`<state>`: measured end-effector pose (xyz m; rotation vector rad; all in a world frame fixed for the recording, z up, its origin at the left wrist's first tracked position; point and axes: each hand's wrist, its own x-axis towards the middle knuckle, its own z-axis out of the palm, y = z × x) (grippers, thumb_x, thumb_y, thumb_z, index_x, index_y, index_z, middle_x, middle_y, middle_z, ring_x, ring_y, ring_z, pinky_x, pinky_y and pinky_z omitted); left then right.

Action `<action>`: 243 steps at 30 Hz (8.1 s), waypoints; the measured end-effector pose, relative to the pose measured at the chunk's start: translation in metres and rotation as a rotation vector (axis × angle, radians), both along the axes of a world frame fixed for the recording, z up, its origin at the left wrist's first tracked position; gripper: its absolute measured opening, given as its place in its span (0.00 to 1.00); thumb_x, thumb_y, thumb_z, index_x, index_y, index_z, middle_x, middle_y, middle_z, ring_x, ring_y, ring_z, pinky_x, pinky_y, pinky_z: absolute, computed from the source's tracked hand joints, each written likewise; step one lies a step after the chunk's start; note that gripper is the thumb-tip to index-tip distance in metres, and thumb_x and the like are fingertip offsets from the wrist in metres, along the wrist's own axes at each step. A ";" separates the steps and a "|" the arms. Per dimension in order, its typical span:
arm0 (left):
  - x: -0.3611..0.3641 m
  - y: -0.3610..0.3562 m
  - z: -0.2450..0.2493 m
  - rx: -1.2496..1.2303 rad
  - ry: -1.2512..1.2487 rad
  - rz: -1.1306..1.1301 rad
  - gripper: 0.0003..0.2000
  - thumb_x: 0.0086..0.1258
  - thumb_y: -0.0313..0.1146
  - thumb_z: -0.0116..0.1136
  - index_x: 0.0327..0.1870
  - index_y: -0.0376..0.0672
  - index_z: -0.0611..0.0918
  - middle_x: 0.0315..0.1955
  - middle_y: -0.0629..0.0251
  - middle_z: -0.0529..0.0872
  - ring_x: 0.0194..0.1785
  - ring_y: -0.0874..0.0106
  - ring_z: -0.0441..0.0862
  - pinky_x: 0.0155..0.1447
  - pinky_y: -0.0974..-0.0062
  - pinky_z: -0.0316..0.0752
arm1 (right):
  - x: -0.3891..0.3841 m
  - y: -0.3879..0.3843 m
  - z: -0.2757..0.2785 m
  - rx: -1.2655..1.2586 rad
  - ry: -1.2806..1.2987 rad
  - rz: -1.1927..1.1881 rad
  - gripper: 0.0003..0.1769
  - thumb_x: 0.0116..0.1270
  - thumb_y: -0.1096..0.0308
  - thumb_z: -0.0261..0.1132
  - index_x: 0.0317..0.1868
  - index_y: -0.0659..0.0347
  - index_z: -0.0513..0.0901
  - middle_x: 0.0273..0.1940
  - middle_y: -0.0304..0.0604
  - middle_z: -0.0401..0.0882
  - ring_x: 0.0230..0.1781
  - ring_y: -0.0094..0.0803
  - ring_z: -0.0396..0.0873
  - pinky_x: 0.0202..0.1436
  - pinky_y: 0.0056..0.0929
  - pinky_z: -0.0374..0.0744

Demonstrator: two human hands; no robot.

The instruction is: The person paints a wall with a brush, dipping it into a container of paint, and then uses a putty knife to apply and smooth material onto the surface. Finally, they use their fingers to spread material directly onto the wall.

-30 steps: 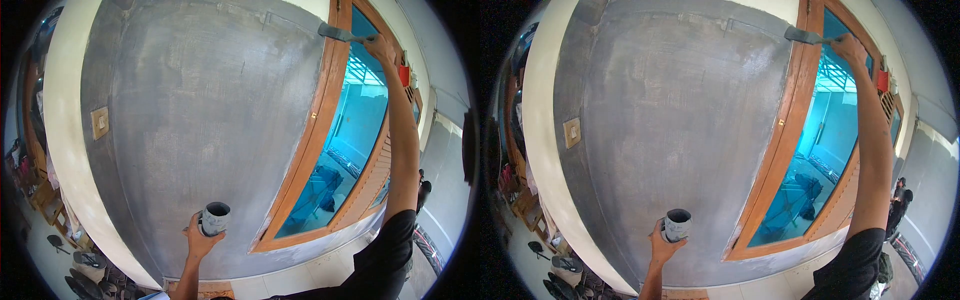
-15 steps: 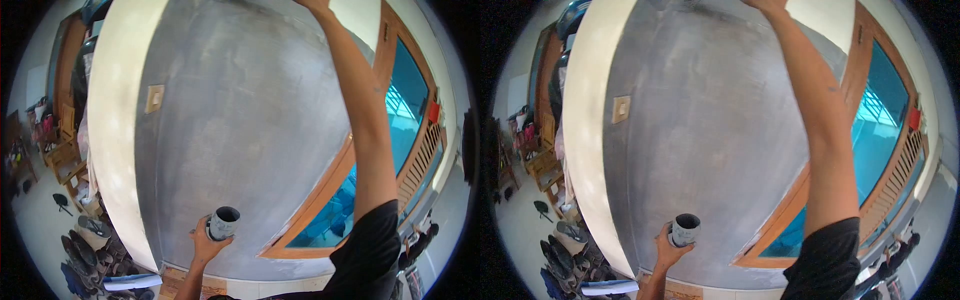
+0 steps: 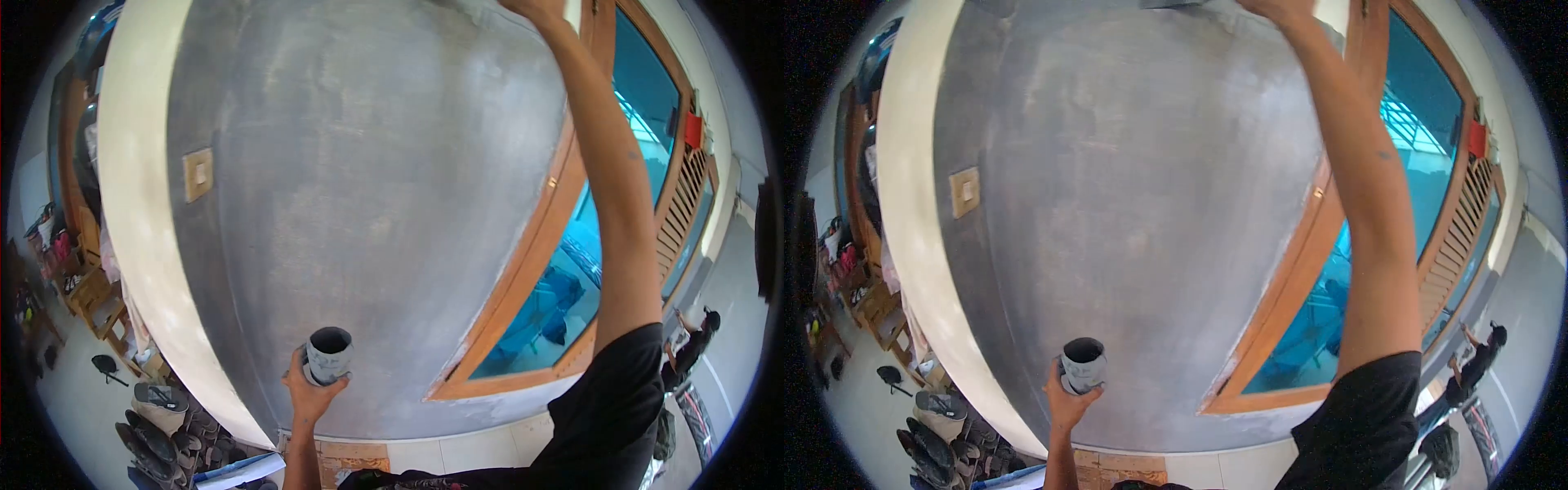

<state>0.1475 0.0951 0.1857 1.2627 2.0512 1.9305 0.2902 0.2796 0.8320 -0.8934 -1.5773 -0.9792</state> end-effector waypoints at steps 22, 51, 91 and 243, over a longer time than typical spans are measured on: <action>0.032 0.019 0.005 0.137 -0.076 -0.189 0.41 0.42 0.38 0.85 0.62 0.41 0.77 0.51 0.58 0.86 0.58 0.62 0.83 0.66 0.57 0.68 | 0.068 -0.049 0.001 0.123 -0.011 0.147 0.32 0.64 0.36 0.71 0.38 0.62 0.93 0.34 0.52 0.91 0.35 0.44 0.89 0.42 0.42 0.85; 0.012 0.002 -0.021 0.141 -0.125 -0.324 0.43 0.40 0.37 0.86 0.62 0.39 0.76 0.51 0.57 0.84 0.57 0.61 0.82 0.65 0.59 0.71 | 0.209 0.040 -0.035 0.023 0.060 -0.456 0.25 0.65 0.38 0.68 0.53 0.43 0.92 0.48 0.48 0.91 0.51 0.50 0.89 0.53 0.49 0.85; 0.037 0.003 -0.019 0.103 -0.064 -0.171 0.42 0.41 0.38 0.85 0.62 0.40 0.76 0.52 0.58 0.84 0.58 0.60 0.82 0.68 0.55 0.65 | 0.179 0.026 -0.054 -0.020 0.024 -0.405 0.28 0.64 0.38 0.69 0.46 0.54 0.92 0.46 0.54 0.91 0.48 0.55 0.89 0.49 0.50 0.85; 0.055 -0.040 -0.072 0.261 -0.226 0.005 0.38 0.45 0.28 0.80 0.62 0.38 0.75 0.51 0.57 0.85 0.55 0.65 0.84 0.61 0.65 0.79 | -0.176 -0.072 -0.165 -0.009 -0.261 0.423 0.17 0.56 0.57 0.74 0.32 0.65 0.89 0.36 0.61 0.87 0.37 0.57 0.87 0.44 0.50 0.85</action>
